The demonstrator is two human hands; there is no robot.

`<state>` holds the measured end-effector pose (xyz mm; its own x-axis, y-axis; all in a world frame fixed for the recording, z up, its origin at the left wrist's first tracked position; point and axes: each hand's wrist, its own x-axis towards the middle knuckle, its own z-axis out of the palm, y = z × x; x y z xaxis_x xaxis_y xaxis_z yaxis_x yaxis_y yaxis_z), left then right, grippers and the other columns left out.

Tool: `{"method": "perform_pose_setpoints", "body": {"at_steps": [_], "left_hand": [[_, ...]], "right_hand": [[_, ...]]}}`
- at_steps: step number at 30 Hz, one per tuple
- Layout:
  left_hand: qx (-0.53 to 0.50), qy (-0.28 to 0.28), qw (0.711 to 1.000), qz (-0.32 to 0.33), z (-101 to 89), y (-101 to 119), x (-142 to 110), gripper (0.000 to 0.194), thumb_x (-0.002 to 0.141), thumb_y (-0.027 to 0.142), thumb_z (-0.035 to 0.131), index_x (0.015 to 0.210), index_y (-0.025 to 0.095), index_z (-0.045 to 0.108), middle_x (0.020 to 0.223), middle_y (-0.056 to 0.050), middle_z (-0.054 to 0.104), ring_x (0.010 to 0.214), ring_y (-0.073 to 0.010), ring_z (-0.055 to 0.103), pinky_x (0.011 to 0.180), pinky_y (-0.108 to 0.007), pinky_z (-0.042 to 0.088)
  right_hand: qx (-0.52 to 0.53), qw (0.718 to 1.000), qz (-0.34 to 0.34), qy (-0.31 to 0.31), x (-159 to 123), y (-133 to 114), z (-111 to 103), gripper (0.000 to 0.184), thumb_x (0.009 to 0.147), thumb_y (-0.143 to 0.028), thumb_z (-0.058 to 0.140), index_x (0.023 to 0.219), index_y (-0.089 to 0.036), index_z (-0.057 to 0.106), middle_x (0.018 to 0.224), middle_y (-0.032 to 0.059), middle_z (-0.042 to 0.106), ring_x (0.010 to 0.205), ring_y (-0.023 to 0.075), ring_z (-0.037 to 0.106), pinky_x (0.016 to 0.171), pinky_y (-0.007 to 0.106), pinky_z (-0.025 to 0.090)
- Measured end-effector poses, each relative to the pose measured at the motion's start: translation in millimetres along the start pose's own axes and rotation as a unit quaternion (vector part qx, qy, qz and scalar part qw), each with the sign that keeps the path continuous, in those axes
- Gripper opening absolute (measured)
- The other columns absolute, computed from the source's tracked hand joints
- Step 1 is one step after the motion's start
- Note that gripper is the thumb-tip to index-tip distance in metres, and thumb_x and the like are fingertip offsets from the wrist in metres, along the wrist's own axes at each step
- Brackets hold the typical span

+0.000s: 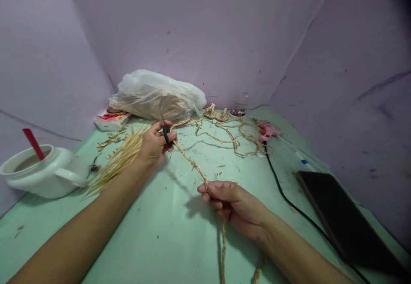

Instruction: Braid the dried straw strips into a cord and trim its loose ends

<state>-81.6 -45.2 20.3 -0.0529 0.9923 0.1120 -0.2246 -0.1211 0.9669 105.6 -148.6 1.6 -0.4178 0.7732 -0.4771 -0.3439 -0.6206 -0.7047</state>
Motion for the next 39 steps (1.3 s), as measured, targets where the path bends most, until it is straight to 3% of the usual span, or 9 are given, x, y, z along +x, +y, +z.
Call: {"method": "perform_pose_setpoints", "body": {"at_steps": [4, 7, 9, 11, 15, 19, 32, 36, 39], "left_hand": [[0.142, 0.024, 0.989, -0.021, -1.3, -5.2, 2.7, 0.044, 0.051, 0.026, 0.071, 0.089, 0.015, 0.051, 0.051, 0.004, 0.054, 0.041, -0.0100, 0.050, 0.033, -0.017, 0.030], [0.286, 0.026, 0.958, -0.023, -5.4, -5.1, 3.0, 0.038, 0.059, 0.035, 0.066, 0.089, 0.015, 0.054, 0.055, 0.001, 0.057, 0.044, -0.0122, 0.053, 0.035, -0.018, 0.031], [0.379, -0.003, 0.925, 0.028, -5.0, -0.8, -3.0, 0.034, 0.064, 0.037, 0.062, 0.089, 0.015, 0.056, 0.059, 0.000, 0.058, 0.049, -0.0124, 0.054, 0.041, -0.020, 0.035], [0.460, -0.076, 0.877, 0.112, 0.6, 5.5, -15.3, 0.032, 0.068, 0.035, 0.058, 0.093, 0.017, 0.056, 0.063, 0.000, 0.058, 0.055, -0.0120, 0.053, 0.049, -0.021, 0.039], [0.560, -0.277, 0.741, 0.245, 21.5, 11.6, -46.3, 0.038, 0.069, 0.022, 0.048, 0.107, 0.020, 0.053, 0.080, -0.001, 0.061, 0.070, -0.0149, 0.056, 0.063, -0.026, 0.041], [0.648, -0.313, 0.646, 0.256, 33.0, 3.8, -58.8, 0.045, 0.070, 0.026, 0.045, 0.114, 0.019, 0.047, 0.085, -0.006, 0.060, 0.077, -0.0230, 0.057, 0.062, -0.032, 0.042], [0.731, -0.285, 0.555, 0.275, 30.6, -11.3, -56.4, 0.054, 0.075, 0.021, 0.040, 0.128, 0.011, 0.038, 0.086, -0.012, 0.059, 0.073, -0.0264, 0.057, 0.059, -0.037, 0.044], [0.720, -0.303, 0.570, 0.253, 30.5, -13.2, -57.2, 0.056, 0.074, 0.018, 0.039, 0.130, 0.011, 0.035, 0.087, -0.012, 0.061, 0.071, -0.0258, 0.058, 0.057, -0.036, 0.043], [0.673, -0.330, 0.624, 0.220, 30.9, -12.8, -57.8, 0.056, 0.071, 0.013, 0.041, 0.127, 0.015, 0.037, 0.085, -0.009, 0.062, 0.073, -0.0222, 0.059, 0.060, -0.031, 0.043]], "right_hand": [[-0.053, 0.992, -0.082, 0.075, -0.3, -1.7, 1.0, 0.023, 0.055, -0.030, 0.076, 0.067, -0.012, 0.067, 0.059, 0.0015, 0.063, 0.046, 0.0047, 0.046, 0.043, 0.016, 0.033], [-0.037, 0.976, -0.140, 0.163, 1.9, -6.2, -0.8, 0.024, 0.051, -0.030, 0.077, 0.061, -0.013, 0.064, 0.053, 0.0010, 0.061, 0.044, 0.0071, 0.048, 0.045, 0.020, 0.036], [-0.014, 0.958, -0.178, 0.223, 3.8, -9.5, -3.4, 0.022, 0.052, -0.029, 0.075, 0.058, -0.012, 0.062, 0.049, 0.0002, 0.059, 0.041, 0.0061, 0.045, 0.042, 0.019, 0.034], [0.007, 0.945, -0.199, 0.261, 5.4, -12.3, -6.2, 0.020, 0.053, -0.027, 0.073, 0.057, -0.012, 0.061, 0.047, -0.0007, 0.057, 0.038, 0.0046, 0.041, 0.038, 0.018, 0.031], [0.033, 0.940, -0.216, 0.262, 6.4, -16.6, -8.0, 0.020, 0.052, -0.026, 0.072, 0.062, -0.012, 0.063, 0.049, -0.0017, 0.057, 0.038, 0.0034, 0.039, 0.037, 0.017, 0.031], [0.035, 0.939, -0.236, 0.247, 4.6, -19.6, -5.5, 0.016, 0.051, -0.022, 0.071, 0.059, -0.012, 0.062, 0.052, -0.0014, 0.058, 0.043, 0.0049, 0.043, 0.041, 0.017, 0.038], [-0.037, 0.928, -0.263, 0.263, 6.6, -17.7, -7.9, 0.012, 0.053, -0.021, 0.071, 0.058, -0.013, 0.063, 0.052, -0.0016, 0.059, 0.044, 0.0080, 0.052, 0.049, 0.023, 0.046], [-0.053, 0.926, -0.267, 0.262, 4.6, -18.6, -7.3, 0.014, 0.053, -0.022, 0.072, 0.059, -0.013, 0.063, 0.052, -0.0014, 0.060, 0.043, 0.0079, 0.052, 0.048, 0.023, 0.047], [-0.028, 0.933, -0.264, 0.242, 3.4, -19.0, -6.9, 0.016, 0.052, -0.022, 0.073, 0.058, -0.013, 0.061, 0.051, -0.0014, 0.060, 0.042, 0.0078, 0.051, 0.048, 0.023, 0.048]]}}
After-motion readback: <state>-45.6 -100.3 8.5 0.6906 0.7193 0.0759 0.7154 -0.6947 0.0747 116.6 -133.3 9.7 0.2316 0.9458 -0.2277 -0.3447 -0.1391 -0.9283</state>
